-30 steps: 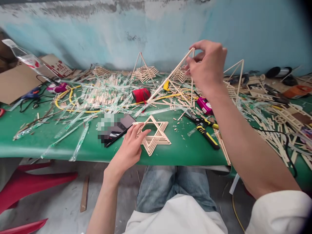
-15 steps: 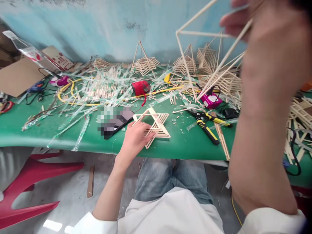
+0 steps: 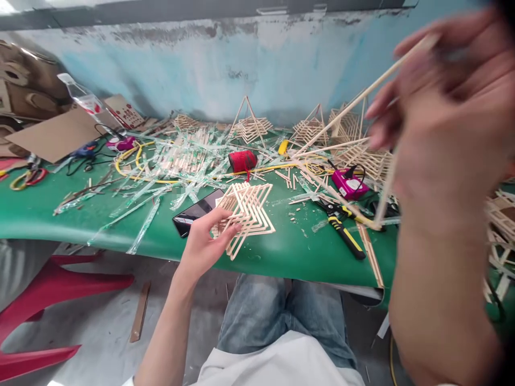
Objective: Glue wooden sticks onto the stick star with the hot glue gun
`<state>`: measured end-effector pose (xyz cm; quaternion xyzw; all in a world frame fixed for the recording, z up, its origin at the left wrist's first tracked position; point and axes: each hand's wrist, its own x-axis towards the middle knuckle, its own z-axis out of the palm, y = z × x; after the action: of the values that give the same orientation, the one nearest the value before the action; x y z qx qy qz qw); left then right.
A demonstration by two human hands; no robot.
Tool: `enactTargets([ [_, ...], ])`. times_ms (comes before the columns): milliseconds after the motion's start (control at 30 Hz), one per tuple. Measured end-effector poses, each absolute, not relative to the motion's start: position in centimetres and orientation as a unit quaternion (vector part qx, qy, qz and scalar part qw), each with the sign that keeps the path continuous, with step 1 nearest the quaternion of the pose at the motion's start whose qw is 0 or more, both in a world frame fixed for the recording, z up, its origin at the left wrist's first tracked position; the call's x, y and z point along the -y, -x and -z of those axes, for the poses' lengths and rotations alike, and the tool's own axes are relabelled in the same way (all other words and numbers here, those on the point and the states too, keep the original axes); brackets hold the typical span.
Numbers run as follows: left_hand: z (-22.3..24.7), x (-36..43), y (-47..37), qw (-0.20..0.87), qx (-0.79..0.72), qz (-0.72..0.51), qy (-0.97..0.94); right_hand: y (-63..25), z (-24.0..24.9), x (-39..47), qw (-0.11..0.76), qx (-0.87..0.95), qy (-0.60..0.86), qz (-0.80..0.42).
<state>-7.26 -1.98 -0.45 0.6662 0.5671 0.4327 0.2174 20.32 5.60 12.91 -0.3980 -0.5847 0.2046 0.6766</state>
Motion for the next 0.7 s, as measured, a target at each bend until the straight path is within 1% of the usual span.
enactTargets([
  [33, 0.4, 2.4, 7.4, 0.207, -0.562, -0.438, -0.670, -18.8, -11.8, -5.3, 0.680, 0.582, 0.399, -0.198],
  [133, 0.4, 3.6, 7.8, 0.196, -0.537, -0.452, -0.685, -15.7, -7.2, -4.9, 0.626, 0.565, 0.420, -0.335],
  [167, 0.4, 3.9, 7.8, 0.196, -0.519, -0.452, -0.698, -15.2, -5.5, -5.0, 0.623, 0.551, 0.407, -0.377],
  [233, 0.5, 4.3, 7.9, 0.198, -0.476, -0.430, -0.741, -14.5, -2.7, -5.2, 0.607, 0.539, 0.387, -0.437],
  [300, 0.4, 4.5, 7.9, 0.191, -0.441, -0.385, -0.788, -14.2, -0.9, -5.3, 0.583, 0.545, 0.374, -0.472],
  [400, 0.3, 4.9, 8.1, 0.161, -0.411, -0.333, -0.833, -14.2, 0.0, -5.2, 0.580, 0.546, 0.383, -0.468],
  [533, 0.5, 6.1, 8.4, 0.130, -0.389, -0.325, -0.852, -14.3, -0.2, -4.8, 0.613, 0.524, 0.403, -0.433],
  [700, 2.3, 7.6, 6.6, 0.080, -0.441, -0.326, -0.832, -13.9, -0.2, -4.4, 0.610, 0.510, 0.393, -0.461],
])
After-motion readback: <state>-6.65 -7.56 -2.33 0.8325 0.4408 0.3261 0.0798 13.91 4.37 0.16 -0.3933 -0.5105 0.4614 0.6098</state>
